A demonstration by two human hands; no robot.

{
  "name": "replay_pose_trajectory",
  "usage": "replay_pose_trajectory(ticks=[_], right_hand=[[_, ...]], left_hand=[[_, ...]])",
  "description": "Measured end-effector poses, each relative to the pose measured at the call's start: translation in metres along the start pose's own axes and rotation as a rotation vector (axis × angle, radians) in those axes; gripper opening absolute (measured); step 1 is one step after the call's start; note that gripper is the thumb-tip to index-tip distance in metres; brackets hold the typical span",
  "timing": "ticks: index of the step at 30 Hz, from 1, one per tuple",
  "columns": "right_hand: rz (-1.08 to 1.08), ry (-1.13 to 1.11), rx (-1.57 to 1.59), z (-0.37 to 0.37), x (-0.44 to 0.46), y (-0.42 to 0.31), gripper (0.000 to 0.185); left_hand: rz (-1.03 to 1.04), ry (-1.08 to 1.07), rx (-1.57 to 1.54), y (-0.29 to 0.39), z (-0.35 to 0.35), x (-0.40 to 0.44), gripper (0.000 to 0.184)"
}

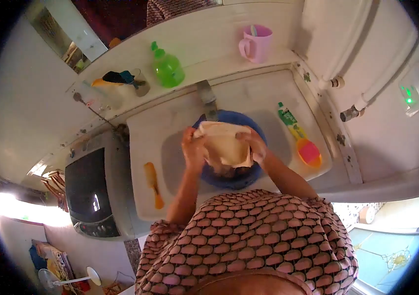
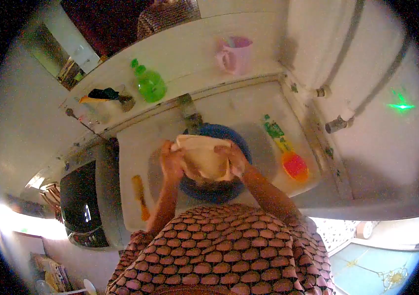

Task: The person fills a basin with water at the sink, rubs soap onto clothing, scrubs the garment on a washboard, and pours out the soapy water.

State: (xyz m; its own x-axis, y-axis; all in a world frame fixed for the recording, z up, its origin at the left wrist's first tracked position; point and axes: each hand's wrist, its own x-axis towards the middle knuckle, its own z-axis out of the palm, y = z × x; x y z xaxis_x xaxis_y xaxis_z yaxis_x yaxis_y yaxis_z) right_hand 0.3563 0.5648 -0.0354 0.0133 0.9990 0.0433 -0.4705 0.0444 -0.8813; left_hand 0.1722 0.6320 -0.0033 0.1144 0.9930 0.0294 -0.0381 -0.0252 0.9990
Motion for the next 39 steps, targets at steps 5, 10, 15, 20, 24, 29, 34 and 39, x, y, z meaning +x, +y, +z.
replay_pose_trajectory(ticks=[5, 10, 15, 20, 24, 29, 34, 39], right_hand=[[0.304, -0.122, 0.673, -0.023, 0.023, 0.040, 0.028], [-0.041, 0.421, 0.322, -0.047, 0.031, 0.113, 0.032], [0.189, 0.307, 0.277, -0.032, 0.013, 0.096, 0.036], [0.334, 0.331, 0.321, -0.011, 0.018, 0.081, 0.027], [0.446, 0.283, 0.233, 0.003, 0.013, 0.056, 0.020], [0.178, 0.298, 0.001, 0.002, 0.048, 0.046, 0.022], [0.021, 0.126, -0.380, 0.015, 0.058, 0.033, 0.033], [0.178, 0.135, 0.035, 0.041, 0.042, -0.001, 0.062]], left_hand=[[0.169, 0.100, 0.358, -0.019, 0.062, -0.036, 0.017], [0.708, -0.218, 0.877, -0.042, 0.094, -0.055, 0.024], [-0.038, -0.122, 0.768, -0.034, 0.083, -0.007, 0.031], [0.292, -0.241, 0.825, -0.082, 0.088, -0.028, 0.033], [-0.139, -0.065, 0.709, -0.072, 0.055, 0.008, 0.032], [0.012, -0.026, 0.291, -0.081, 0.024, 0.012, 0.052], [0.672, -0.356, 0.691, -0.027, 0.032, -0.020, 0.093], [0.574, -0.117, 0.815, -0.018, 0.047, -0.012, 0.065]])
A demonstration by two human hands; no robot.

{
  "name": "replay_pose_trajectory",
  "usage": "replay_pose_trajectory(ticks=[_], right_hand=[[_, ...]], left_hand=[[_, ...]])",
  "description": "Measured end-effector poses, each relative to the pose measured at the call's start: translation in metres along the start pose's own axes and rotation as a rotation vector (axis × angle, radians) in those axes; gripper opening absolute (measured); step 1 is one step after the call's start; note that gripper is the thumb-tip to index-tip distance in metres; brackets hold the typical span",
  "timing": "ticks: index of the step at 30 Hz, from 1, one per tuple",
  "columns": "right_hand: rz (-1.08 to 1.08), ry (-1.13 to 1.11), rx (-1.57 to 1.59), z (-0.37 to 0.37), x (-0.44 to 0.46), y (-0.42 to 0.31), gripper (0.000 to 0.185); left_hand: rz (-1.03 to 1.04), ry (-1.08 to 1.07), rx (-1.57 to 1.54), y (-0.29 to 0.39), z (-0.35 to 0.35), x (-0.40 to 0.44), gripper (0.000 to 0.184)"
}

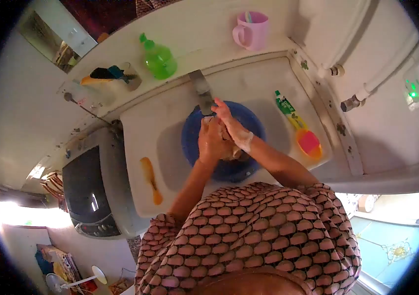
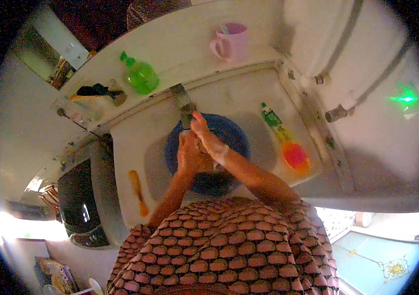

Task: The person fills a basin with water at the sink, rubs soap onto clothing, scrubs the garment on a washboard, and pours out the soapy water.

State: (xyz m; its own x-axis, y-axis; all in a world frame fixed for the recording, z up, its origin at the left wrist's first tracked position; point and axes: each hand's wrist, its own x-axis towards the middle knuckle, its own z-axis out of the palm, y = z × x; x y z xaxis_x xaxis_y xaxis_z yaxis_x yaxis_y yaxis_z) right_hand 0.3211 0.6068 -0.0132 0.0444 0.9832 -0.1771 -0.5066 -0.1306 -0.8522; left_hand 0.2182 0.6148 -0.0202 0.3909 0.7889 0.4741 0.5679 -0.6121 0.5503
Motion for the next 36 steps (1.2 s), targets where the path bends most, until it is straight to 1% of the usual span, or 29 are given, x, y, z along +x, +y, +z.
replay_pose_trajectory(ticks=[2, 3, 5, 6, 8, 9, 11, 12, 13, 14, 15, 17, 18, 19, 20, 21, 22, 23, 24, 27, 28, 29, 31, 32, 33, 34, 35, 36], right_hand=[[-0.235, -0.197, -0.449, -0.013, 0.011, 0.017, 0.076], [-0.238, -0.199, -0.450, -0.013, 0.006, 0.012, 0.076], [-0.187, -0.357, -0.557, -0.015, -0.008, -0.002, 0.075], [-0.190, -0.358, -0.558, -0.025, -0.007, 0.002, 0.075], [0.063, -0.455, -0.642, -0.051, 0.000, 0.021, 0.067], [0.062, -0.463, -0.643, -0.054, -0.003, 0.025, 0.067], [0.343, -0.306, -0.448, -0.058, -0.008, 0.036, 0.052], [0.341, -0.309, -0.447, -0.063, -0.006, 0.046, 0.052], [0.391, -0.250, -0.148, -0.067, -0.003, 0.057, 0.045], [0.437, -0.187, 0.151, -0.072, -0.001, 0.068, 0.044], [0.440, -0.189, 0.150, -0.061, -0.008, 0.063, 0.044], [0.197, -0.015, 0.578, -0.029, -0.023, 0.045, 0.037], [0.200, -0.016, 0.578, -0.033, -0.022, 0.050, 0.037], [-0.315, -0.140, -0.078, -0.042, -0.020, 0.059, 0.038], [-0.815, -0.254, -0.747, -0.048, -0.017, 0.068, 0.043], [-0.628, -0.226, -0.543, -0.052, -0.016, 0.084, 0.042], [-0.192, -0.153, -0.037, -0.049, -0.017, 0.090, 0.041], [-0.013, -0.077, 0.109, -0.050, -0.016, 0.093, 0.040], [0.092, -0.016, 0.151, -0.048, -0.017, 0.096, 0.039], [0.194, 0.082, -0.025, -0.054, -0.002, 0.122, 0.036], [0.225, 0.107, -0.065, -0.057, 0.003, 0.131, 0.036], [0.220, 0.109, -0.066, -0.060, 0.004, 0.141, 0.036], [-0.328, -0.040, -0.391, -0.074, 0.014, 0.159, 0.039], [-0.340, -0.032, -0.390, -0.100, 0.035, 0.184, 0.039], [-0.303, -0.219, -0.097, -0.138, 0.057, 0.222, 0.033], [-0.255, -0.401, 0.199, -0.128, 0.047, 0.211, 0.028], [-0.140, -0.262, 0.179, -0.121, 0.033, 0.196, 0.028], [-0.017, -0.119, 0.173, -0.081, 0.001, 0.141, 0.027]], left_hand=[[-0.086, -0.134, 0.137, -0.007, -0.005, 0.003, 0.034], [-0.085, -0.131, 0.138, -0.017, -0.001, 0.001, 0.034], [-0.168, 0.152, -0.350, -0.039, 0.009, -0.005, 0.018], [-0.166, 0.154, -0.350, -0.038, 0.004, -0.002, 0.018], [-0.547, 0.275, -0.643, -0.030, -0.010, 0.004, 0.018], [-0.548, 0.282, -0.640, -0.027, -0.013, 0.002, 0.018], [-0.592, 0.525, -0.966, -0.021, -0.016, -0.001, 0.020], [-0.589, 0.527, -0.963, -0.017, -0.017, -0.001, 0.020], [-0.501, 0.601, -0.741, -0.011, -0.017, -0.001, 0.022], [-0.412, 0.668, -0.518, -0.004, -0.016, -0.002, 0.025], [-0.414, 0.670, -0.516, 0.003, -0.016, -0.004, 0.025], [-0.344, 0.503, -0.540, 0.020, -0.010, -0.011, 0.026], [-0.346, 0.505, -0.539, 0.011, 0.014, -0.021, 0.026], [-0.273, 0.122, -0.045, -0.011, 0.053, -0.034, 0.026], [-0.184, -0.263, 0.445, -0.024, 0.072, -0.042, 0.027], [-0.185, -0.261, 0.447, -0.023, 0.068, -0.042, 0.027], [-0.223, -0.275, 0.380, -0.016, 0.059, -0.039, 0.025], [-0.261, -0.286, 0.312, -0.010, 0.051, -0.035, 0.023], [-0.300, -0.300, 0.244, -0.001, 0.040, -0.032, 0.022], [-0.415, -0.340, 0.032, 0.013, 0.021, -0.026, 0.021], [-0.340, -0.267, 0.060, -0.006, 0.020, -0.022, 0.022], [-0.335, -0.266, 0.058, -0.013, 0.027, -0.027, 0.022], [-0.534, -0.204, -0.023, 0.008, 0.014, -0.020, 0.019], [0.210, -0.171, 0.237, -0.017, 0.035, -0.041, 0.020], [0.217, -0.175, 0.237, -0.010, 0.036, -0.045, 0.020], [0.070, -0.081, 0.087, 0.004, 0.037, -0.051, 0.021], [-0.070, 0.023, -0.065, 0.012, 0.038, -0.052, 0.021], [0.134, -0.080, 0.165, -0.016, 0.041, -0.054, 0.022]])
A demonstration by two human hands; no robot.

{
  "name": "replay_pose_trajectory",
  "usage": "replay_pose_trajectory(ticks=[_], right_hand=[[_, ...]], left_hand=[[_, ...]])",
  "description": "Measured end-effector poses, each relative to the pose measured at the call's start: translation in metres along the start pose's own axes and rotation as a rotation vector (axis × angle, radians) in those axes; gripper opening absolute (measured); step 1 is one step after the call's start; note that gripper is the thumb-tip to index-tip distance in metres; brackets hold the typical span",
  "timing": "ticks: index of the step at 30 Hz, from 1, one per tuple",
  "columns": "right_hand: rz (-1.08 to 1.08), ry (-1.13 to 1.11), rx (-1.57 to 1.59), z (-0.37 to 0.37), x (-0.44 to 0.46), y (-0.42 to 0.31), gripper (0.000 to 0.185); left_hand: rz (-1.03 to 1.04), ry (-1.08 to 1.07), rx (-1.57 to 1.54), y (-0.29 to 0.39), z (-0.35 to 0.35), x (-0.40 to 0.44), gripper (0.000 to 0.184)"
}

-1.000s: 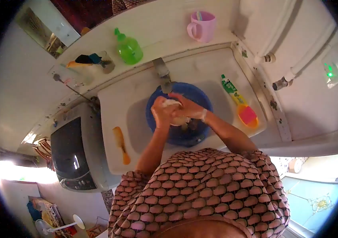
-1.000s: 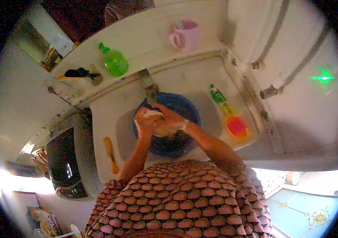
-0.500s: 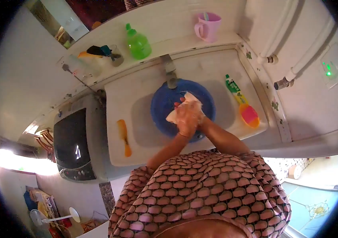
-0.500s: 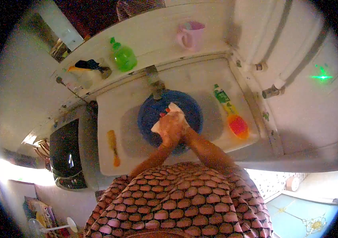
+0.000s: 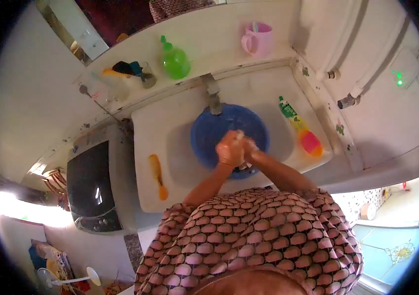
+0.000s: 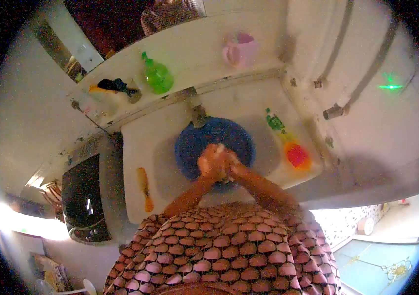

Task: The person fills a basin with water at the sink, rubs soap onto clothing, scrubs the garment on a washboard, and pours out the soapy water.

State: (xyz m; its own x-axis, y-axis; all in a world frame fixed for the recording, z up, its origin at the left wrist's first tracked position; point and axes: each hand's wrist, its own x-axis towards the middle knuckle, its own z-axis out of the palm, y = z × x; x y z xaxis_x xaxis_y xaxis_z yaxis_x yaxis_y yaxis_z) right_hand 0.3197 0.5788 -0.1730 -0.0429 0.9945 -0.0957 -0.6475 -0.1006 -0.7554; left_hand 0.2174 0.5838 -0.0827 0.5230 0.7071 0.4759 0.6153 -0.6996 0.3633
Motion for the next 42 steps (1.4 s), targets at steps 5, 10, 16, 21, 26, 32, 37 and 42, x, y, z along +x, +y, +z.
replay_pose_trajectory(ticks=[5, 10, 16, 21, 26, 32, 37, 42], right_hand=[[-0.028, 0.282, -0.266, 0.034, 0.018, -0.037, 0.024], [-0.022, 0.125, -0.747, 0.084, -0.006, -0.145, 0.019], [-0.425, 0.053, -0.808, 0.100, 0.023, -0.104, 0.029], [-0.617, 0.023, -0.901, 0.099, 0.014, -0.122, 0.040], [0.075, -0.243, -0.750, 0.060, -0.004, -0.115, 0.046], [0.030, -0.068, -0.064, 0.063, -0.016, -0.105, 0.039], [0.116, 0.208, 0.430, 0.060, 0.000, -0.098, 0.029], [0.275, 0.033, 0.466, 0.013, 0.029, -0.054, 0.027]], left_hand=[[-0.841, -0.080, -0.604, -0.055, -0.006, 0.004, 0.032], [-0.521, -0.042, -0.662, -0.078, 0.003, -0.009, 0.065], [-0.216, -0.086, -0.927, -0.016, -0.050, 0.035, 0.093], [-0.380, 0.038, -1.226, -0.027, -0.044, 0.043, 0.056], [-0.474, 0.166, -1.149, -0.025, -0.061, 0.049, 0.021], [-0.486, 0.504, -0.929, -0.045, -0.015, 0.041, 0.015], [0.160, 0.161, -0.186, 0.017, -0.022, 0.035, 0.023], [-0.129, -0.033, -0.036, 0.012, 0.011, 0.037, 0.019]])
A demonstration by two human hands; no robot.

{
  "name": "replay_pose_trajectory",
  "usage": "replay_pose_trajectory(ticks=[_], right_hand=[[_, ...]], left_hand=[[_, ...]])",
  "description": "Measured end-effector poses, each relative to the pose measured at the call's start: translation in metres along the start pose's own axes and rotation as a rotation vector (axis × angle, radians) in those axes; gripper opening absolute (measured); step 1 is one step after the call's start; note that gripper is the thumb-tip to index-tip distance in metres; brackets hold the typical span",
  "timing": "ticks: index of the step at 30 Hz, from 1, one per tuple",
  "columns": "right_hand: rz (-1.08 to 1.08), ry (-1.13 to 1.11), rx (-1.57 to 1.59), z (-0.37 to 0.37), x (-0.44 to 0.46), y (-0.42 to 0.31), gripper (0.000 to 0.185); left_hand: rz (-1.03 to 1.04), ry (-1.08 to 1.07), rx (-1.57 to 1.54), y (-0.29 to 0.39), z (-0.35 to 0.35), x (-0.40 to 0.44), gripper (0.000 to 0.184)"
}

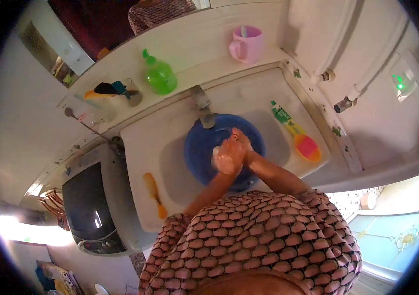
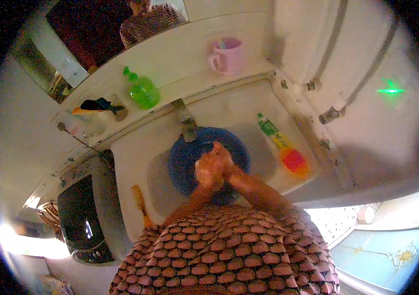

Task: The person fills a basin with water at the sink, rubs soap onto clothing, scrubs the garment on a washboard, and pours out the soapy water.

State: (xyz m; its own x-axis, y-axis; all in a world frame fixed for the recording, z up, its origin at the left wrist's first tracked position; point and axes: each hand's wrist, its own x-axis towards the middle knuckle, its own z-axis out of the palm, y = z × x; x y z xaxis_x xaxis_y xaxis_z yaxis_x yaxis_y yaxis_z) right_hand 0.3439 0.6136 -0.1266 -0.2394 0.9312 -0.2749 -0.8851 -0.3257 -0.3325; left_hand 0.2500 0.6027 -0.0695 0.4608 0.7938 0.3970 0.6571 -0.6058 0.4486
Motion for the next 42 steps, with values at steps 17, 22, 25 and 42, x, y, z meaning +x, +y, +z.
replay_pose_trajectory(ticks=[17, 22, 25, 42], right_hand=[[-0.207, 0.231, -1.526, 0.048, -0.043, -0.016, 0.037], [-0.118, 0.234, -0.376, 0.070, -0.035, -0.025, 0.076], [0.016, 0.110, -0.269, 0.082, -0.032, -0.026, 0.080], [-0.094, 0.065, 0.044, 0.029, -0.048, -0.001, 0.035]], left_hand=[[-0.492, -0.189, -0.570, -0.030, -0.018, 0.013, 0.037], [0.000, -0.026, -0.248, -0.001, -0.031, -0.004, 0.057], [-0.076, -0.103, -0.471, -0.036, -0.007, -0.007, 0.057], [-0.174, 0.376, -0.789, -0.015, -0.006, -0.023, 0.024]])
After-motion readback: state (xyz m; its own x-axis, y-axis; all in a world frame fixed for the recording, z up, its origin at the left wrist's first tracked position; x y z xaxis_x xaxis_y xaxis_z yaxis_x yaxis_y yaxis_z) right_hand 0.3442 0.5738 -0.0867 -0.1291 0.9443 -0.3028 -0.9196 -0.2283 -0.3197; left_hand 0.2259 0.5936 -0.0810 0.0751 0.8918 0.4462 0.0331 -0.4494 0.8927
